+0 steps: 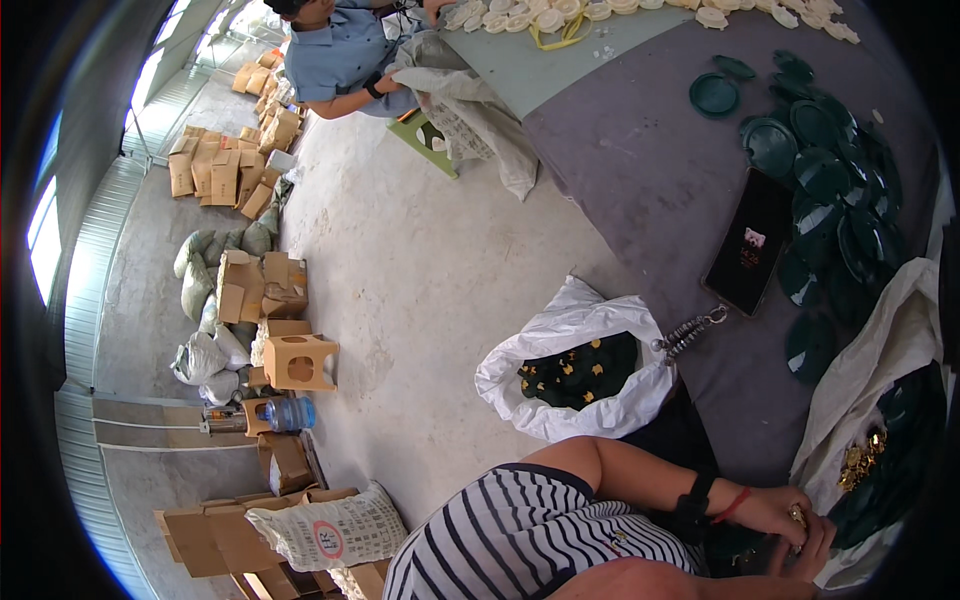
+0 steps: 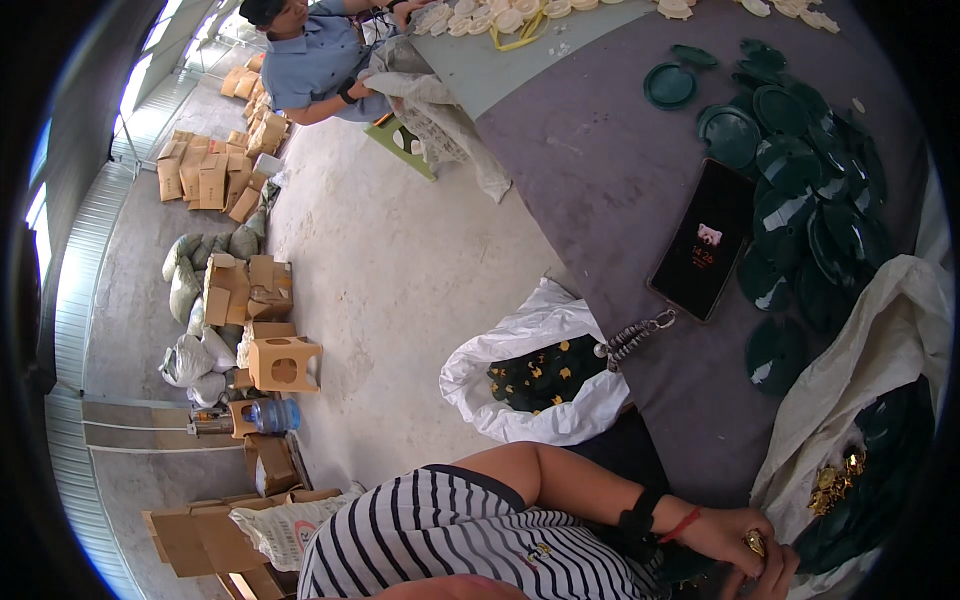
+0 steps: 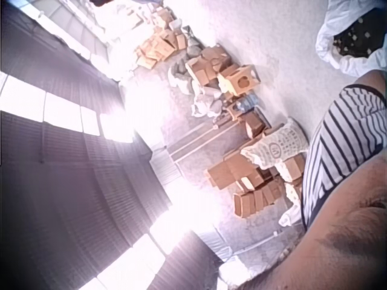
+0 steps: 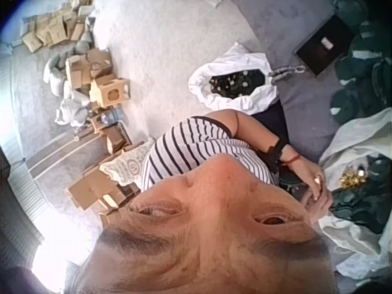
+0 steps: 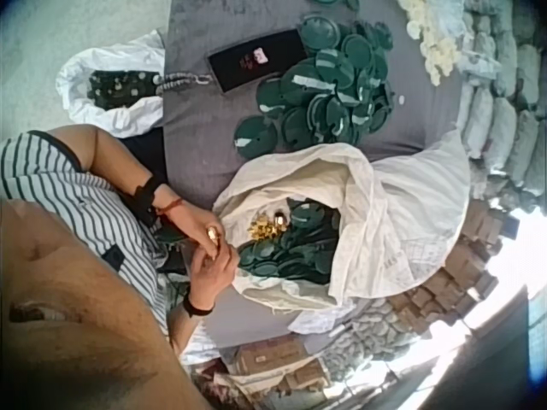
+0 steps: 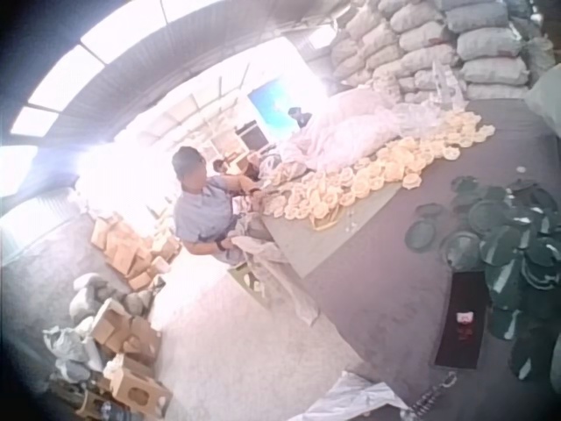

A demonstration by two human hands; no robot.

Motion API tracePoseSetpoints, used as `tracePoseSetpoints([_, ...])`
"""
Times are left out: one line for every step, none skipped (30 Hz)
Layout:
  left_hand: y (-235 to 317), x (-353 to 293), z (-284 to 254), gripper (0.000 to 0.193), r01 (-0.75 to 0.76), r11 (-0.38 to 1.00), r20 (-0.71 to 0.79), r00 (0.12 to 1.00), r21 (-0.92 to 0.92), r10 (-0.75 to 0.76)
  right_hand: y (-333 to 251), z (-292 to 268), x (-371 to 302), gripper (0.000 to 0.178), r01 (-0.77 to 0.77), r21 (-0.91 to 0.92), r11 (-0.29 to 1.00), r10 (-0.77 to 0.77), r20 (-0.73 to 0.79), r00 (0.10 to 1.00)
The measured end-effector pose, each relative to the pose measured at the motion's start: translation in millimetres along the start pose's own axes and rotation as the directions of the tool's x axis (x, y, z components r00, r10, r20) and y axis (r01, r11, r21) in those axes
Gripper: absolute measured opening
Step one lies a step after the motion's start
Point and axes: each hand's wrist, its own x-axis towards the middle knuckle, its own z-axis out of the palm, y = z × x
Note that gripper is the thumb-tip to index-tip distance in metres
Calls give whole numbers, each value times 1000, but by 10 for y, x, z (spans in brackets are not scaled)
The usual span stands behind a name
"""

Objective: The person picks up a green plastic base and a gold crown ornament, fits the crown into the center of the base, and places the assembled piece into a white bag. This process is repeated multiple times throughout the video.

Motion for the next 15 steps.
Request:
tracePoseSetpoints([5,-1,2,34,-8,1000,5,1000,-6,8,2,1,3,34,-1,0,1000,1,0,1000])
tracePoseSetpoints([8,-3,5,34,-15,1000,11,1000,-12,15,-4,-1,17,34,8,-1,1000,-8,-8,1000])
tracePoseSetpoints([7,-9,11,34,-14,1000,11,1000,-12,14,-6,2,23,34,17,-1,1000,-17,-16,1000])
tracePoseSetpoints([7,-13,20,34,-42,999,5,999,1,42,-2,9,16,34,16,0,1000,-16,-17,1000])
tracePoseSetpoints([4,-13,24,35,-70,997,0,998,14,70,3,16,5,35,-2,2,1000,2,-3,1000])
tracePoseSetpoints([-5,-9,24,35,-69,997,-1,998,14,70,6,19,-6,35,-18,4,1000,18,12,1000])
tracePoseSetpoints([-18,-2,19,35,-92,996,21,996,14,92,14,18,-11,35,-18,5,1000,18,12,1000])
tracePoseSetpoints([-28,5,12,36,-114,993,43,993,14,113,27,16,-13,37,-31,8,999,31,41,999])
tracePoseSetpoints([-38,14,12,36,-112,994,43,993,13,111,48,16,-20,39,-46,10,999,45,70,997])
tracePoseSetpoints([-45,20,12,35,-74,997,52,996,-3,74,124,73,-90,39,-47,9,999,47,70,996])
tracePoseSetpoints([-50,23,11,35,-36,999,62,997,-20,37,250,180,-212,39,-87,63,994,82,85,993])
tracePoseSetpoints([-55,25,11,35,-35,999,63,997,-20,36,279,215,-239,39,-127,118,985,115,102,988])
tracePoseSetpoints([-60,24,6,35,-29,1000,50,998,-5,29,308,227,-269,39,-128,118,985,116,103,988])
tracePoseSetpoints([-66,23,3,35,-23,1000,38,999,10,23,329,233,-292,40,-149,145,978,133,116,984])
tracePoseSetpoints([-92,30,-5,35,-23,1000,38,999,11,22,334,237,-298,42,-169,172,970,148,128,981])
